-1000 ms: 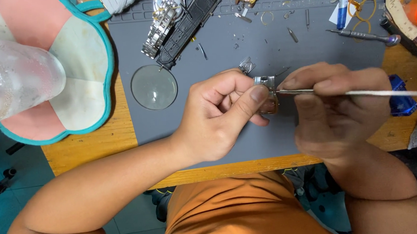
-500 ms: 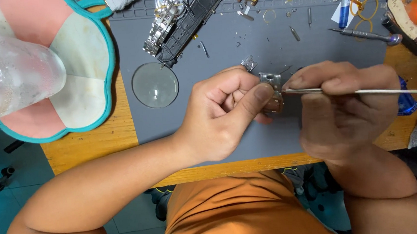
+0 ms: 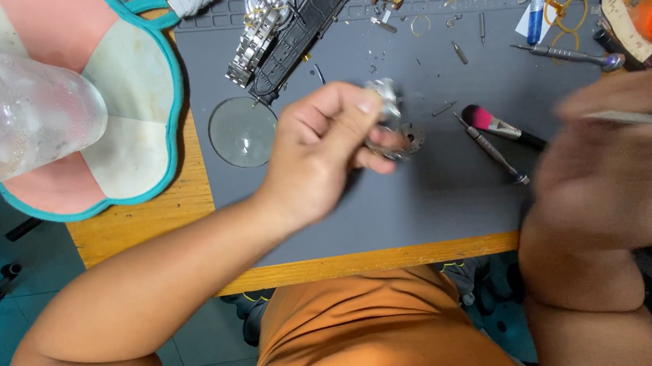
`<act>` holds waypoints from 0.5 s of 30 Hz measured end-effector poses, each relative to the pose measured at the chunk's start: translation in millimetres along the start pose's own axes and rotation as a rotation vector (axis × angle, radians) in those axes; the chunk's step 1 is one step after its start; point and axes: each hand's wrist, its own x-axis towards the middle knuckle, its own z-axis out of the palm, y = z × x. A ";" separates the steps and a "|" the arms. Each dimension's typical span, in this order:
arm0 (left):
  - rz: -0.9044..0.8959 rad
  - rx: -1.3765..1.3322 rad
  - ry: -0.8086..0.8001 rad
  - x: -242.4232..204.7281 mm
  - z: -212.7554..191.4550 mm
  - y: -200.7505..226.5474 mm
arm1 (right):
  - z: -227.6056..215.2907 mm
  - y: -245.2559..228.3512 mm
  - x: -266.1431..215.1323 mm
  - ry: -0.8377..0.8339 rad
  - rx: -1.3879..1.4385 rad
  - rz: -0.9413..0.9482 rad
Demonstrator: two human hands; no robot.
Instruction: The person uses tweezers and a small metal tool to remove and reinsert pins in a metal watch band. They manipulate the band links and pins, occasionally using a small brush to clean the area. The person works on multiple sections of the band, adjusting and securing the pins.
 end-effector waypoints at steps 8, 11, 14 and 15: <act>0.037 0.171 -0.111 -2.1 19.1 10.6 | 13.9 -9.6 21.4 -0.034 0.036 0.011; 0.038 0.235 -0.062 -6.1 18.1 10.6 | 27.0 -18.2 17.8 -0.065 0.102 0.117; 0.066 0.225 -0.069 -5.6 18.5 9.5 | 30.7 -21.4 12.5 -0.178 0.267 0.219; 0.084 0.203 -0.077 -5.6 18.7 8.3 | 30.8 -22.3 10.1 -0.245 0.345 0.237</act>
